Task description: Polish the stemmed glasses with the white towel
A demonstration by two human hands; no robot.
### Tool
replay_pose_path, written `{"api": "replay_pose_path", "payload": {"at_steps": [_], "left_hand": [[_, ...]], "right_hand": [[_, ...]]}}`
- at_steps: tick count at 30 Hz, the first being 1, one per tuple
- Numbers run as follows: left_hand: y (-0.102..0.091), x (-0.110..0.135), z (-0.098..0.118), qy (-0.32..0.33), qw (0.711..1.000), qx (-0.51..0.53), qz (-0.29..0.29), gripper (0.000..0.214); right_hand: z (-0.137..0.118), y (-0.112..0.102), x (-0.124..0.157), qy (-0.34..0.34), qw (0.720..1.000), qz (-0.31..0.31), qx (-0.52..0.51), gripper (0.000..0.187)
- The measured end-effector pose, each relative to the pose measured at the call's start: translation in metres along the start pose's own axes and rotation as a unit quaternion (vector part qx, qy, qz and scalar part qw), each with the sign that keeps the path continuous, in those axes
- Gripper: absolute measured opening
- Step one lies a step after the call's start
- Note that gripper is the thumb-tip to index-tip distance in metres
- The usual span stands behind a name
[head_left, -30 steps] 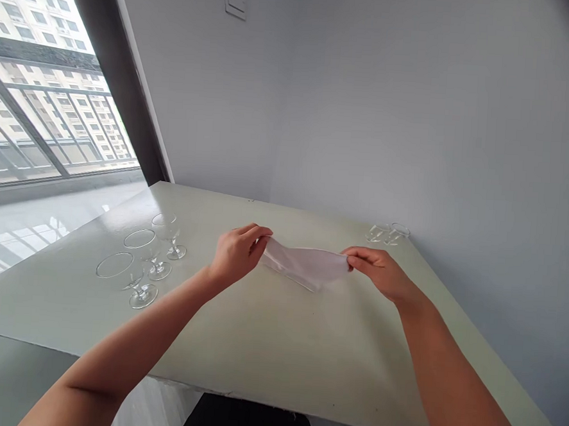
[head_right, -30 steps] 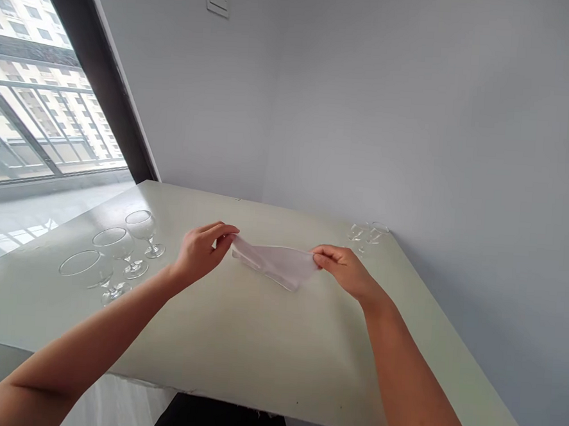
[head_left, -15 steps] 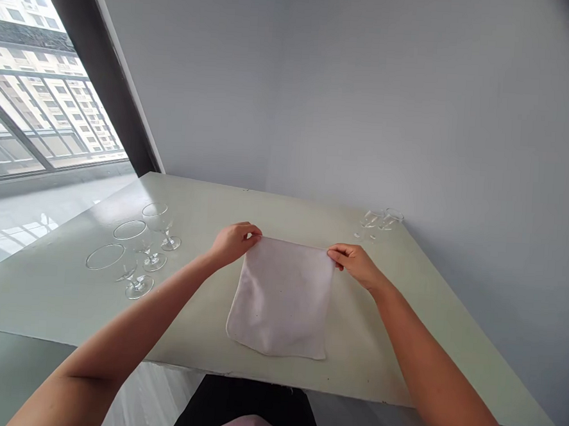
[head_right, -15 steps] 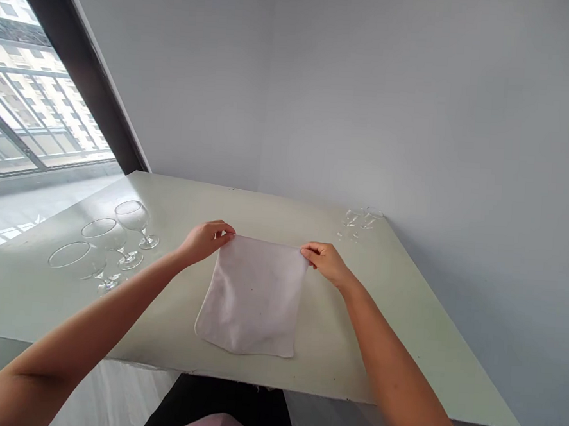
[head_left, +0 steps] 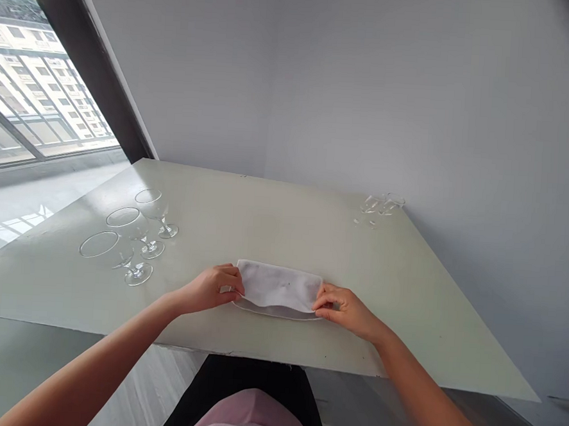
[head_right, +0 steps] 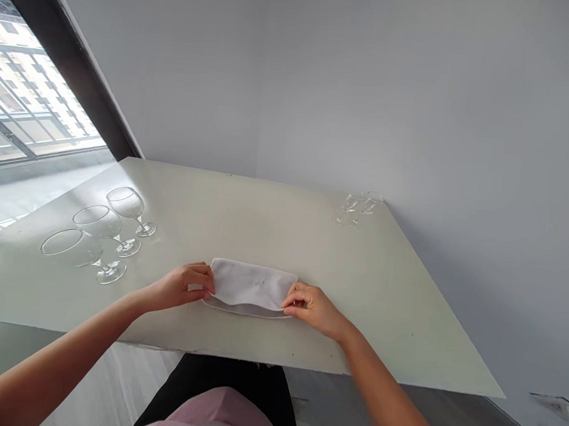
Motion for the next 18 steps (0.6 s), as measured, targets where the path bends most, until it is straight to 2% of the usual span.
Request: {"api": "replay_pose_path", "payload": {"at_steps": [5, 7, 9, 11, 12, 13, 15, 16, 18], "left_hand": [[0.007, 0.008, 0.003, 0.009, 0.999, 0.042, -0.025, 0.014], [0.005, 0.009, 0.001, 0.0, 0.997, 0.073, -0.017, 0.016], [-0.005, 0.009, -0.01, -0.032, 0.995, 0.085, 0.047, 0.022], [-0.026, 0.015, -0.032, -0.101, 0.974, 0.078, 0.188, 0.026], [-0.037, 0.023, -0.045, -0.144, 0.946, 0.078, 0.279, 0.026], [-0.046, 0.035, -0.057, -0.185, 0.907, 0.086, 0.369, 0.028], [-0.057, 0.061, -0.077, -0.24, 0.81, 0.114, 0.523, 0.036], [-0.061, 0.072, -0.084, -0.249, 0.765, 0.124, 0.581, 0.043], [-0.068, 0.089, -0.092, -0.253, 0.7, 0.124, 0.657, 0.053]], "right_hand": [[0.002, 0.005, 0.001, 0.003, 0.997, -0.068, 0.042, 0.015], [-0.011, -0.001, -0.003, -0.016, 0.997, -0.041, 0.065, 0.019], [-0.035, 0.001, -0.008, -0.068, 0.992, 0.005, 0.102, 0.021], [-0.062, 0.022, -0.012, -0.148, 0.974, 0.024, 0.169, 0.022], [-0.072, 0.039, -0.014, -0.188, 0.959, 0.024, 0.213, 0.025], [-0.079, 0.057, -0.016, -0.221, 0.94, 0.022, 0.258, 0.032], [-0.083, 0.088, -0.027, -0.258, 0.906, 0.025, 0.336, 0.048], [-0.082, 0.097, -0.035, -0.262, 0.893, 0.032, 0.364, 0.053], [-0.076, 0.099, -0.056, -0.248, 0.884, 0.064, 0.392, 0.054]]}}
Point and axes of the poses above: each hand's wrist, its own x-axis away from the middle knuckle, its own y-axis out of the palm, z = x × y, the point moved 9 cm from there along -x, towards the middle knuckle, and after that the axes turned 15 degrees about y, right-handed, at the moved point
